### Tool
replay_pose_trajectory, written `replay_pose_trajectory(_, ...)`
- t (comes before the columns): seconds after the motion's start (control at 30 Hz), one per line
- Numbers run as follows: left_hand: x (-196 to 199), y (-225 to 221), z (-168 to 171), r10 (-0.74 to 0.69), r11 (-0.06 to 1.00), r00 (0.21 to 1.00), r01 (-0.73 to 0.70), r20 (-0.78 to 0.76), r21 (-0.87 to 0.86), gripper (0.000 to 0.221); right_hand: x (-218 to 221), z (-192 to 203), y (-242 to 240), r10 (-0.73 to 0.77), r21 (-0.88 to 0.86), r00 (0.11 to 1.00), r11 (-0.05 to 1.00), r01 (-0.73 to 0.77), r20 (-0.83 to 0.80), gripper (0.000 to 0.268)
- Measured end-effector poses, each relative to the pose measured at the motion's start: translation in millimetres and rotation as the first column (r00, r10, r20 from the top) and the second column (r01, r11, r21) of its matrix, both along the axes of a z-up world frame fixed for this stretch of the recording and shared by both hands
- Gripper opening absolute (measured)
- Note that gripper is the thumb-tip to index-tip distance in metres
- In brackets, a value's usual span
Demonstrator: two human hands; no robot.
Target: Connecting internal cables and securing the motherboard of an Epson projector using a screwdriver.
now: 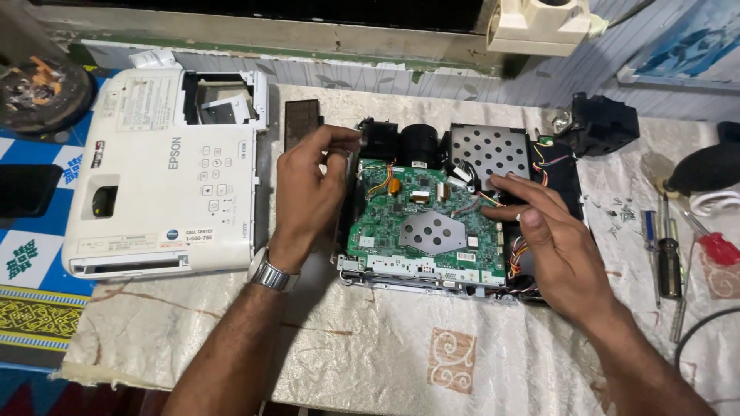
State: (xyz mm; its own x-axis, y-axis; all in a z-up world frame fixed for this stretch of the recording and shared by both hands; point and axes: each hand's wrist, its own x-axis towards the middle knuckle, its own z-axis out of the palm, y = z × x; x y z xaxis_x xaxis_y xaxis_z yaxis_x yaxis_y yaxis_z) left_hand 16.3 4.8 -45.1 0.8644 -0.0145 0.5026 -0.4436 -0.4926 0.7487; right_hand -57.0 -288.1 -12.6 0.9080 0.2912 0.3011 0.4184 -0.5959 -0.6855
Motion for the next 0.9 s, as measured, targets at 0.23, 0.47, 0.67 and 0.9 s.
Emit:
replay_pose_trajectory(0.23,7.1,0.2,-3.1,0.006,0.979,0.943,-0.073,-0.332,-0.190,0.021,-0.8,0.4,0.0,-0.001,0.011,1.000,1.000,0.001,-0.023,0.069)
replay_pose_trajectory(0.47,3.1,8.6,16.1,-0.095,0.970,0.865,-0.032,-0.493,-0.242,0.025,-1.7,2.8,2.3,0.023,0.012,1.000,1.000,-0.023,-0.002,0.068)
replay_pose_trajectory(0.67,7.2,15.1,12.6,-0.151,0.977,0.823,0.040,-0.547,-0.209,0.029,-4.2,8.3,8.6,-0.054,-0.024,0.997,0.998,0.052,-0.061,0.074)
replay_pose_trajectory(0.9,9.5,16.1,8.0,-0.219,0.967,0.809,0.105,-0.545,-0.233,0.032,-6.3,13.9,14.4,-0.100,-0.041,0.989,0.994,0.096,-0.107,0.075)
